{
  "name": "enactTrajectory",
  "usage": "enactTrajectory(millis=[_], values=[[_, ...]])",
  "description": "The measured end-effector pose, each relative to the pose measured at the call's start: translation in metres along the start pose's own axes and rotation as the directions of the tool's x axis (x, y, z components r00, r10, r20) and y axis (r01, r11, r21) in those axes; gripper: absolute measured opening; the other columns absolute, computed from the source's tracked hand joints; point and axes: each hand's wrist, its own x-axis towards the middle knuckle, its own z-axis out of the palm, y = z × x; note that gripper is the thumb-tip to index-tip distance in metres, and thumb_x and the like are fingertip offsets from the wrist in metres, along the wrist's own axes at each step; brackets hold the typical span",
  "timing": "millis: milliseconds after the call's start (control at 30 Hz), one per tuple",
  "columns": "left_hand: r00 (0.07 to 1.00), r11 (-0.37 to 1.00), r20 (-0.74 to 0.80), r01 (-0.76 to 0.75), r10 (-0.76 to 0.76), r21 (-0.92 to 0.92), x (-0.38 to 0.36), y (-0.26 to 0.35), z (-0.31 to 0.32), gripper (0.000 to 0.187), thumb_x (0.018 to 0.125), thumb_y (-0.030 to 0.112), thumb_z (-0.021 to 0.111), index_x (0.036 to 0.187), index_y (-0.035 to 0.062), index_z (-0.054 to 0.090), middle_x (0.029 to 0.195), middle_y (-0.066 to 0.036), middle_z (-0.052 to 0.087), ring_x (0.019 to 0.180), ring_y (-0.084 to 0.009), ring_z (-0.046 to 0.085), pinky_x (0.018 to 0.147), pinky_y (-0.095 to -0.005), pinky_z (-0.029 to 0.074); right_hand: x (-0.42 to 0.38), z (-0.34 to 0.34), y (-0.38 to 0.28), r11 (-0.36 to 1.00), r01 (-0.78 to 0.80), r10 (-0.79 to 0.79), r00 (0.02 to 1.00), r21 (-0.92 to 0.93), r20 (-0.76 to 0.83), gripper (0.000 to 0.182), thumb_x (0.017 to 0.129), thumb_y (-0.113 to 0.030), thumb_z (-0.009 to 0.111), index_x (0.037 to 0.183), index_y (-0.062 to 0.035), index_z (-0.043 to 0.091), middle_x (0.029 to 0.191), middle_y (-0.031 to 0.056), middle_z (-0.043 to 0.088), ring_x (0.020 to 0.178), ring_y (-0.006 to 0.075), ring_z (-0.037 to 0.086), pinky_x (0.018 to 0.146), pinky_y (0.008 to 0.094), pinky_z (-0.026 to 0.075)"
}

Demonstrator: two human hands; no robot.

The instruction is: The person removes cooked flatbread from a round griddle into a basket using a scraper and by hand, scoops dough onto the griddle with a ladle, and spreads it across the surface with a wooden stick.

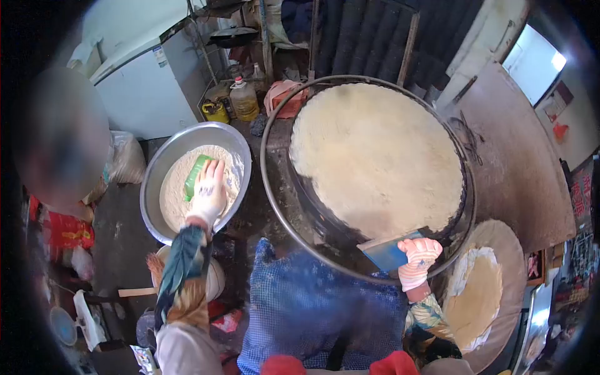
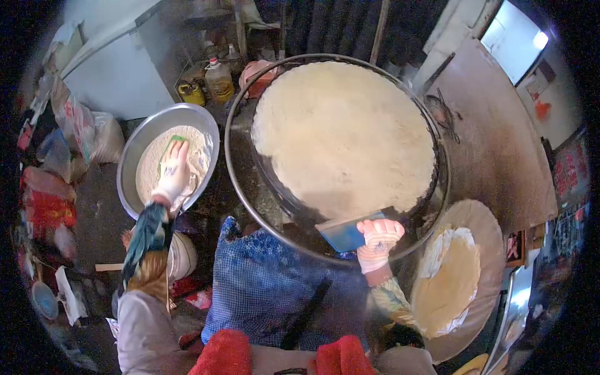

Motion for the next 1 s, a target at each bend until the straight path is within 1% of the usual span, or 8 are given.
enactTrajectory(millis=[367,500,767,800,833,900,967,1000], values=[[0.769,0.705,0.173,-0.636,0.616,0.315,0.095,0.038,0.093,0.035,0.083,0.021,0.056,0.115,0.0117,0.064,0.144,-0.006,0.044,0.142,-0.0256,0.025,0.118,-0.0442,0.014,0.003,0.002,-0.006,0.998,-0.002,-0.001,0.999,0.066,0.045,0.016,0.066,-0.025,0.065,0.066,-0.0211,0.05,0.062,-0.001,0.044,0.067,0.0192,0.051,0.072,0.0394,0.034],[0.549,0.707,0.785,-0.675,0.287,0.213,0.055,0.121,0.02,0.024,0.082,0.032,0.059,0.087,0.0143,0.075,0.093,-0.005,0.071,0.109,-0.0212,0.058,0.098,-0.0374,0.035,0.007,0.007,-0.008,0.999,0.021,-0.021,1.0,0.028,0.013,0.025,0.061,-0.028,0.07,0.063,-0.0211,0.047,0.062,-0.0021,0.043,0.068,0.0175,0.051,0.072,0.0387,0.034],[0.756,0.892,0.488,-0.292,0.437,-0.346,-0.096,0.339,-0.048,0.017,0.075,0.024,0.061,0.063,0.012,0.064,0.062,-0.005,0.061,0.054,-0.0248,0.057,0.055,-0.0398,0.047,0.0,0.011,-0.008,0.998,-0.055,0.055,0.998,0.036,-0.016,0.018,0.064,-0.026,0.067,0.061,-0.0193,0.051,0.063,-0.0006,0.048,0.07,0.0207,0.052,0.072,0.0412,0.036],[0.822,0.791,0.127,-0.474,0.555,-0.387,-0.12,0.368,-0.052,0.013,0.076,0.023,0.061,0.076,0.0107,0.067,0.074,-0.007,0.064,0.067,-0.0242,0.063,0.06,-0.0378,0.05,0.001,0.012,-0.009,0.997,-0.056,0.057,0.998,0.056,-0.007,0.019,0.064,-0.028,0.067,0.061,-0.0196,0.05,0.063,-0.0006,0.048,0.07,0.0205,0.052,0.072,0.0409,0.036],[0.619,0.678,0.318,-0.519,0.718,-0.52,-0.143,0.388,-0.064,0.016,0.079,0.019,0.058,0.087,0.0079,0.065,0.088,-0.01,0.065,0.082,-0.0239,0.063,0.072,-0.0361,0.051,0.004,0.014,-0.009,0.996,-0.062,0.063,0.998,0.056,-0.013,0.019,0.064,-0.028,0.067,0.061,-0.0196,0.05,0.063,-0.0006,0.048,0.07,0.0205,0.052,0.072,0.0409,0.036],[0.542,0.126,-0.386,-0.685,0.747,-0.717,-0.174,0.391,-0.092,0.021,0.08,0.014,0.054,0.097,0.0037,0.061,0.098,-0.015,0.06,0.089,-0.0272,0.059,0.081,-0.0397,0.049,0.005,0.018,-0.011,0.999,-0.029,0.031,0.998,0.044,-0.051,0.02,0.064,-0.028,0.067,0.06,-0.0195,0.05,0.063,-0.0004,0.049,0.07,0.0201,0.052,0.072,0.0409,0.036],[0.327,0.407,0.262,-0.541,0.908,-0.736,-0.145,0.355,-0.131,0.029,0.078,0.018,0.058,0.103,0.0031,0.06,0.105,-0.017,0.058,0.102,-0.0322,0.056,0.092,-0.0456,0.044,0.006,0.019,-0.013,0.996,-0.058,0.059,0.998,0.066,-0.015,0.017,0.064,-0.027,0.066,0.061,-0.0191,0.052,0.064,0.0001,0.05,0.071,0.0206,0.053,0.073,0.0413,0.036],[0.578,0.574,0.258,-0.47,0.774,-0.67,-0.142,0.324,-0.128,0.036,0.075,0.019,0.063,0.106,0.0022,0.058,0.11,-0.019,0.056,0.107,-0.0355,0.052,0.096,-0.0484,0.041,0.007,0.019,-0.014,0.995,-0.067,0.068,0.998,0.073,-0.012,0.015,0.065,-0.026,0.066,0.062,-0.0189,0.053,0.066,0.0003,0.051,0.072,0.021,0.053,0.074,0.0415,0.036]])
